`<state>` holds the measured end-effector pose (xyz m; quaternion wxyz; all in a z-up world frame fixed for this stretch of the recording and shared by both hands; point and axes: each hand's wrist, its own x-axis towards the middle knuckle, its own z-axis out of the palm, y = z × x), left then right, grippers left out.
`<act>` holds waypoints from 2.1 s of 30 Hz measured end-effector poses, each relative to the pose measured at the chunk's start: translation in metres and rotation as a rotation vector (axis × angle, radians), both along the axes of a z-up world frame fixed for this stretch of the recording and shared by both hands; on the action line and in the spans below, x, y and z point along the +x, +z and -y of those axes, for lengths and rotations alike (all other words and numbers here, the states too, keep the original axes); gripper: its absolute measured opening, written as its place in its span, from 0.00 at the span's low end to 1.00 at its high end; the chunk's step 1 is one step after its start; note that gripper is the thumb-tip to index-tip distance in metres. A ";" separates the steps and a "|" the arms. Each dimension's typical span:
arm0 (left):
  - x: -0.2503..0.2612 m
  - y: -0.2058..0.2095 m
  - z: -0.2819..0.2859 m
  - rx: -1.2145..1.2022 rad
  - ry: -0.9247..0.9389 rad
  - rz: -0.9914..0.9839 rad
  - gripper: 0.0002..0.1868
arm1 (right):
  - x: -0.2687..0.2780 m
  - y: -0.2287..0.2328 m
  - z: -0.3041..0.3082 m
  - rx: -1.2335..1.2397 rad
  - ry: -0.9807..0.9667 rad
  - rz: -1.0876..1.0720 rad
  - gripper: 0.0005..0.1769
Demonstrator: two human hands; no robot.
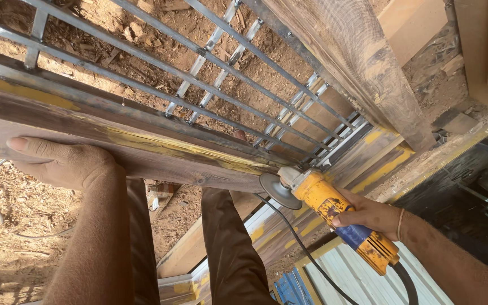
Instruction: The person sands the wooden frame of a door or window using a handheld power sander, moving the tool along the interior and exterior edges and across the face of the wood.
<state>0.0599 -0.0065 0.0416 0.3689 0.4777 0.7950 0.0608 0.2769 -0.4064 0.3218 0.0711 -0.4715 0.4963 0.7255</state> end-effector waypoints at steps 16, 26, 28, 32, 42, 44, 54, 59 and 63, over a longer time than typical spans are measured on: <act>-0.007 -0.004 -0.018 0.044 0.068 0.139 0.49 | -0.059 0.023 -0.028 0.479 -0.384 0.642 0.54; 0.090 0.142 0.069 -0.765 -2.293 -0.748 0.42 | -0.182 0.022 0.100 0.319 -0.227 1.309 0.49; 0.108 0.170 0.085 -0.683 -2.517 -0.676 0.42 | -0.191 0.009 0.097 0.358 -0.192 1.460 0.53; 0.107 0.206 0.134 -0.943 -2.381 -0.392 0.44 | -0.142 -0.011 0.061 0.449 -0.144 1.600 0.58; 0.200 0.165 0.064 -1.010 -0.950 0.401 0.51 | -0.021 -0.119 -0.211 0.493 -0.182 1.697 0.51; 0.232 0.141 0.019 -0.990 -0.898 0.367 0.52 | 0.004 -0.146 -0.261 0.520 -0.308 1.649 0.50; 0.316 0.063 -0.147 -0.749 -0.618 0.761 0.38 | 0.092 -0.196 -0.428 0.677 -0.115 1.516 0.52; 0.317 0.072 -0.152 -0.807 -0.645 0.767 0.39 | 0.095 -0.186 -0.428 0.604 0.150 1.464 0.49; 0.300 0.080 -0.103 -0.888 -0.668 0.804 0.40 | 0.079 -0.168 -0.377 0.619 0.203 1.514 0.49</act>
